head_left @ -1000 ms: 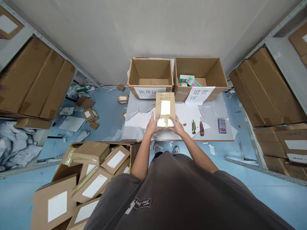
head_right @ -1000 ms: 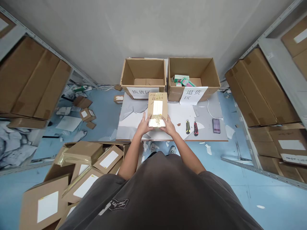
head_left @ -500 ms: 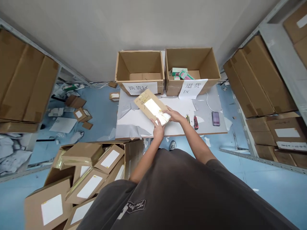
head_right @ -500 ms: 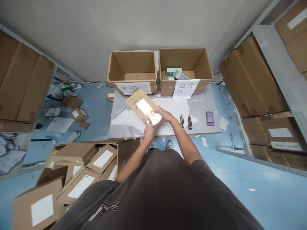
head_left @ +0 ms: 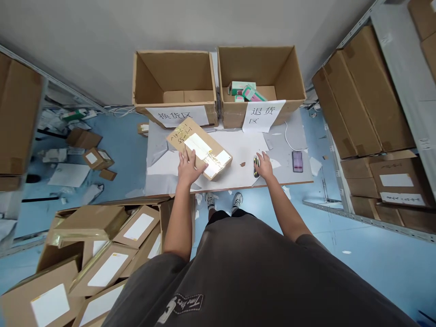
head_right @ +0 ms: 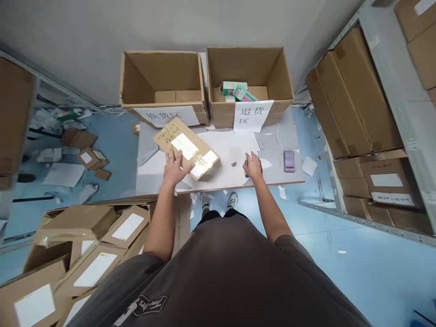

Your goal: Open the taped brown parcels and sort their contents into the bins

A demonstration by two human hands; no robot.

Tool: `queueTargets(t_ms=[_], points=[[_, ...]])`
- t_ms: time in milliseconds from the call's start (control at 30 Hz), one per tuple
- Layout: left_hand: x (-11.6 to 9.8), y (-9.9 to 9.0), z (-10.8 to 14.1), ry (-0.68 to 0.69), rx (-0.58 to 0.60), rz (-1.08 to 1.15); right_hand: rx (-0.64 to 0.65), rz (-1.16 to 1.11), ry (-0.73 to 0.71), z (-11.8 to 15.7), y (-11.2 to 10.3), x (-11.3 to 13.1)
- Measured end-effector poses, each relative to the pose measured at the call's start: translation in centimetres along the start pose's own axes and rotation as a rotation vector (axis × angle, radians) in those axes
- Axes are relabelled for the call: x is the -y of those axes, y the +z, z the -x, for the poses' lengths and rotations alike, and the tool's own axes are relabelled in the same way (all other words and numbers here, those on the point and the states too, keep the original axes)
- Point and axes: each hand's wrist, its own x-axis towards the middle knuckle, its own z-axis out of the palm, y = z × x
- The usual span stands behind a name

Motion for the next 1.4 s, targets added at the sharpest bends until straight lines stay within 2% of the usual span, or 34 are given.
queueTargets(t_ms=[100, 200, 367, 600, 733, 833, 933, 1000, 1100, 1267, 1400], points=[[0.8, 0.7, -0.2, -0.026, 0.002, -0.043, 0.002, -0.006, 0.049, -0.4, 1.5, -2.3], [1.3, 1.0, 0.1, -0.037, -0.005, -0.068, 0.022, -0.018, 0.103, -0.9, 3.2, -3.4], [1.4, 0.8, 0.1, -0.050, -0.002, -0.085, 0.101, -0.007, 0.188, -1.3, 5.2, -4.0], [1.6, 0.8, 0.3, -0.051, 0.010, -0.050, 0.158, -0.026, 0.413, -1.1, 8.4, -4.6], [1.5, 0.7, 0.4, -0.047, 0.015, -0.039, 0.131, -0.103, 0.476, -1.6, 8.9, -4.8], [0.9, 0.3, 0.5, -0.061, 0.044, -0.054, 0.131, -0.317, 0.549, -1.9, 7.9, -4.1], [0.2, -0.3, 0.7, -0.082, 0.066, -0.074, 0.126, -0.708, 0.530, -1.8, 5.9, -2.0], [-0.2, -0.6, 0.9, -0.083, 0.074, -0.081, 0.101, -0.944, 0.410, -1.7, 4.1, 0.3], [-0.7, -1.1, 1.2, -0.070, 0.083, -0.091, 0.097, -1.166, 0.191, -1.9, 1.0, 4.7], [-0.9, -1.7, 1.5, -0.044, 0.107, -0.118, 0.126, -1.241, -0.061, -2.0, -3.7, 12.9], [-0.3, -2.0, 1.7, -0.001, 0.126, -0.139, 0.104, -1.263, -0.136, -1.5, -5.4, 17.9]])
